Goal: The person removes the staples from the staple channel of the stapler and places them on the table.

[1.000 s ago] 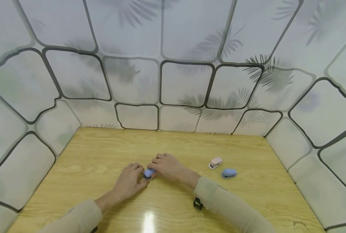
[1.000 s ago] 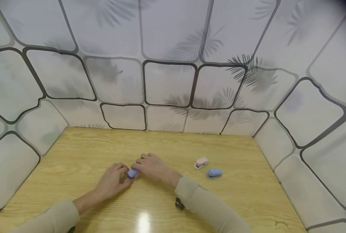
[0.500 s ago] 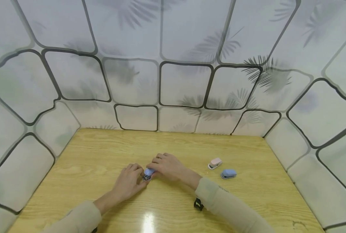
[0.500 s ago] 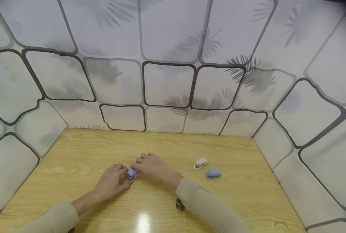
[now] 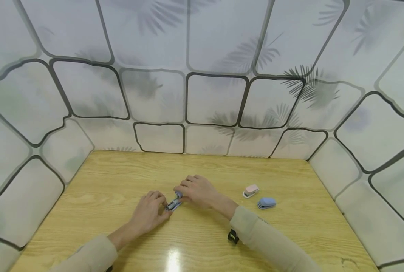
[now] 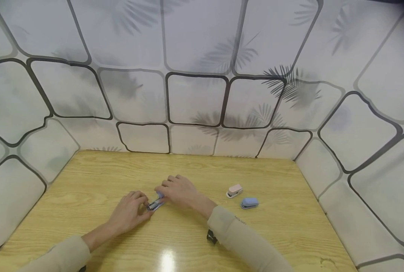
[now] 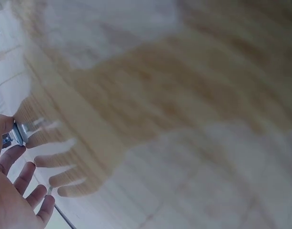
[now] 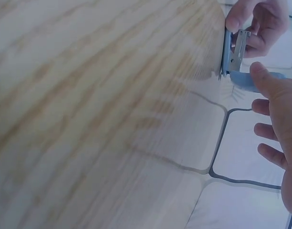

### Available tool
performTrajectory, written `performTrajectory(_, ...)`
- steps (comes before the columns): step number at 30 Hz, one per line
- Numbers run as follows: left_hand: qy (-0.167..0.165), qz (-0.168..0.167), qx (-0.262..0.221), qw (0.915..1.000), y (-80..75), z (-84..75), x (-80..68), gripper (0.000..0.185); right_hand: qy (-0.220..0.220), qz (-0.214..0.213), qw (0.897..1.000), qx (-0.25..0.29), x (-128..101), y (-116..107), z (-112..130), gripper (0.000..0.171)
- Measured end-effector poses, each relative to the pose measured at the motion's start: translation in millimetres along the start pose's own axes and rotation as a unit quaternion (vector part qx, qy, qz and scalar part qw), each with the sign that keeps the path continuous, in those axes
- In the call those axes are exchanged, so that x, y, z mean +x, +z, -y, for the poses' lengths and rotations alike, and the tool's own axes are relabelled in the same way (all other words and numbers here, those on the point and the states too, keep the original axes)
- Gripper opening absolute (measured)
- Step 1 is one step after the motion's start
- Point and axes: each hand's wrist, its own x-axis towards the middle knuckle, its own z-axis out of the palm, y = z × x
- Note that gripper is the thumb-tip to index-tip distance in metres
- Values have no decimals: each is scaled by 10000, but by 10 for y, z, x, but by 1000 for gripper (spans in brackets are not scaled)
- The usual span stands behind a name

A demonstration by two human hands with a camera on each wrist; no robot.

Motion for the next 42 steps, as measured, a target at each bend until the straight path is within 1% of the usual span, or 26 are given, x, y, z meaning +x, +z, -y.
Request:
performTrajectory(7, 6, -35, -46, 10000, -11, 15, 1, 23, 160, -191, 9994, -244, -9, -12, -85, 44)
performTrajectory(12, -67, -14, -91, 9999, -17, 14, -8, 23, 301, -96, 9989, -337, -38, 34, -158, 44)
performTrajectory(16, -91, 26, -103, 9999, -32, 6, -16, 23, 337, -18, 9991, -237, -47, 34, -184, 44)
performTrajectory(19, -84, 77, -57, 9999, -44, 0, -15, 23, 396, 105, 9990, -155, -51, 29, -196, 44)
performTrajectory(25, -112, 189, 44, 9997, -55, -6, -7, 25, 559, 570, 9968, -28, -64, 66, -223, 48)
performTrajectory(29, -175, 244, 55, 9995, -50, -10, -8, 26, 602, 708, 9956, 80, -75, 95, -232, 47)
performTrajectory(37, -213, 218, 60, 9995, -45, -19, -14, 26, 672, 678, 9953, 176, -78, 155, -239, 47)
performTrajectory(42, -193, 155, 53, 9997, -49, -25, -12, 26, 825, 580, 9948, 156, -90, 104, -231, 50)
